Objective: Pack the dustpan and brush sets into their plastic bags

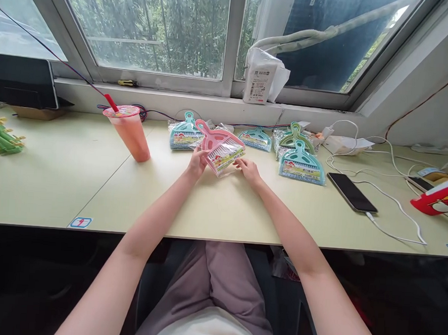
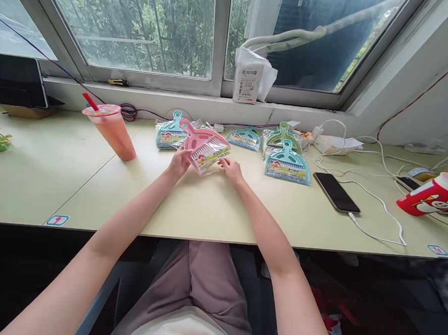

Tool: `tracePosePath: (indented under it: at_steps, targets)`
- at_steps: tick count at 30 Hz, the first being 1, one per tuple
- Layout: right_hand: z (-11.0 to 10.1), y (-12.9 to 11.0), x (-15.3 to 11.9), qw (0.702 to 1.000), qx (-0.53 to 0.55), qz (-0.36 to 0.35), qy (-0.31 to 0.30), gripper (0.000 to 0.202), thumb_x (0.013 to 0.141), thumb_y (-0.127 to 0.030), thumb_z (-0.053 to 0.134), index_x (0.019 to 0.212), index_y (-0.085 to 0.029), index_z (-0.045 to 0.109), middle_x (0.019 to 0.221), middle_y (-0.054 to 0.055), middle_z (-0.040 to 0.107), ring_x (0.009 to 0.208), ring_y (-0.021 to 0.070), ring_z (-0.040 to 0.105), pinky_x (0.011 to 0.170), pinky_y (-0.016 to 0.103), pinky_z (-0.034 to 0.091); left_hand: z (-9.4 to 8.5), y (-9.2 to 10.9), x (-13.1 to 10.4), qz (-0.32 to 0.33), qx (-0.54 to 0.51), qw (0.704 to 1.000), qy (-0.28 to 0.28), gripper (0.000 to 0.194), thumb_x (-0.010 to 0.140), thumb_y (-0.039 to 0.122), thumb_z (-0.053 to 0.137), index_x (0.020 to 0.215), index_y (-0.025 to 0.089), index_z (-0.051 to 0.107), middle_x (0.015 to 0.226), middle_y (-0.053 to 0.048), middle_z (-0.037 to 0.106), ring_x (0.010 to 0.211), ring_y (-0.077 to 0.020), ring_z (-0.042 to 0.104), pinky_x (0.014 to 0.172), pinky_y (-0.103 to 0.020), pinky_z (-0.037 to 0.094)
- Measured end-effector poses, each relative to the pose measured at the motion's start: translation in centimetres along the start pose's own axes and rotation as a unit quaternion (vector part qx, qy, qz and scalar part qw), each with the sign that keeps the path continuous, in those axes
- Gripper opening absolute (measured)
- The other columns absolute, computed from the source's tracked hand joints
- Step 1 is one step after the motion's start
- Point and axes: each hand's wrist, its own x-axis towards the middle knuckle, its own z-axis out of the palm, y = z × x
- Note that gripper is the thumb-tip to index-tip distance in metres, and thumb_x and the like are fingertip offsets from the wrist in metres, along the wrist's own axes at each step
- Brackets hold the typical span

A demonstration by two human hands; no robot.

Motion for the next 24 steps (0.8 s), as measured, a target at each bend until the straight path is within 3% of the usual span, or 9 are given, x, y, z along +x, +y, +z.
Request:
tracePosePath:
  at_steps: [4, 6, 9, 12, 17, 20, 24]
  targets:
    - [-0.2, 0.3, 0.5, 0.968, 0.238, 0.067, 0.043, 0.031, 0.074, -0.041, 0.072, 0.093, -0.018, 0.061, 0.097, 0.007, 0.07, 0.088, 0.017, 0.065, 0.075, 0.027, 0.052, 0.2, 0.1, -0.3, -0.053, 0.021, 0.997, -0.05, 0.032, 0.074, 0.013, 0.058, 0.105, 0.018, 0.064, 0.092, 0.0, 0.07, 0.081, -0.0128, 0.064, 0.08, -0.026, 0.052]
    - [-0.4, 0.4, 0.4, 0.957, 0.272, 0.083, 0.054, 0.037, 0.063, -0.039, 0.078, 0.089, -0.021, 0.058, 0.091, 0.002, 0.068, 0.078, 0.0129, 0.062, 0.063, 0.022, 0.048, 0.3, 0.1, -0.5, -0.061, 0.047, 0.993, -0.094, 0.034, 0.077, 0.022, 0.063, 0.111, 0.02, 0.065, 0.099, -0.001, 0.071, 0.088, -0.0146, 0.065, 0.081, -0.027, 0.052]
    - [-0.9, 0.4, 0.3, 0.956, 0.263, 0.106, 0.07, 0.038, 0.058, -0.041, 0.079, 0.083, -0.022, 0.058, 0.079, -0.003, 0.062, 0.063, 0.0087, 0.05, 0.048, 0.019, 0.034, 0.4, 0.1, -0.5, -0.046, 0.07, 0.988, -0.13, 0.041, 0.083, 0.045, 0.067, 0.118, 0.023, 0.066, 0.111, -0.004, 0.071, 0.1, -0.019, 0.065, 0.081, -0.029, 0.051]
    - [-1.6, 0.1, 0.3, 0.958, 0.25, 0.109, 0.091, 0.033, 0.059, -0.042, 0.079, 0.077, -0.02, 0.062, 0.073, -0.002, 0.06, 0.063, 0.0094, 0.049, 0.047, 0.019, 0.032, 0.4, 0.1, -0.1, -0.034, 0.053, 0.995, -0.083, 0.041, 0.087, 0.053, 0.062, 0.115, 0.023, 0.068, 0.112, -0.005, 0.072, 0.098, -0.0187, 0.066, 0.075, -0.026, 0.051]
    - [-2.6, -1.2, 0.2, 0.956, 0.26, 0.122, 0.059, 0.028, 0.06, -0.033, 0.082, 0.075, -0.018, 0.064, 0.079, 0.006, 0.069, 0.075, 0.017, 0.066, 0.055, 0.023, 0.047, 0.4, 0.6, 0.8, -0.019, -0.001, 0.999, -0.03, 0.033, 0.095, 0.044, 0.054, 0.117, 0.024, 0.069, 0.113, -0.005, 0.073, 0.09, -0.015, 0.068, 0.069, -0.023, 0.051]
    - [-3.1, -2.1, 0.1, 0.965, 0.243, 0.09, 0.039, 0.029, 0.06, -0.031, 0.082, 0.079, -0.017, 0.064, 0.085, 0.008, 0.072, 0.074, 0.0192, 0.07, 0.049, 0.021, 0.045, 0.0, 1.3, 1.2, 0.007, -0.036, 0.999, -0.007, 0.035, 0.098, 0.04, 0.049, 0.123, 0.022, 0.066, 0.108, -0.006, 0.074, 0.09, -0.0152, 0.069, 0.073, -0.023, 0.053]
    - [-4.0, -2.1, 0.2, 0.974, 0.205, 0.056, 0.072, 0.026, 0.061, -0.029, 0.079, 0.079, -0.017, 0.065, 0.086, 0.007, 0.073, 0.065, 0.0156, 0.068, 0.044, 0.019, 0.04, -1.7, 2.5, 1.8, 0.027, -0.07, 0.995, 0.063, 0.037, 0.1, 0.037, 0.044, 0.131, 0.024, 0.059, 0.108, -0.008, 0.074, 0.096, -0.0157, 0.07, 0.086, -0.028, 0.054]
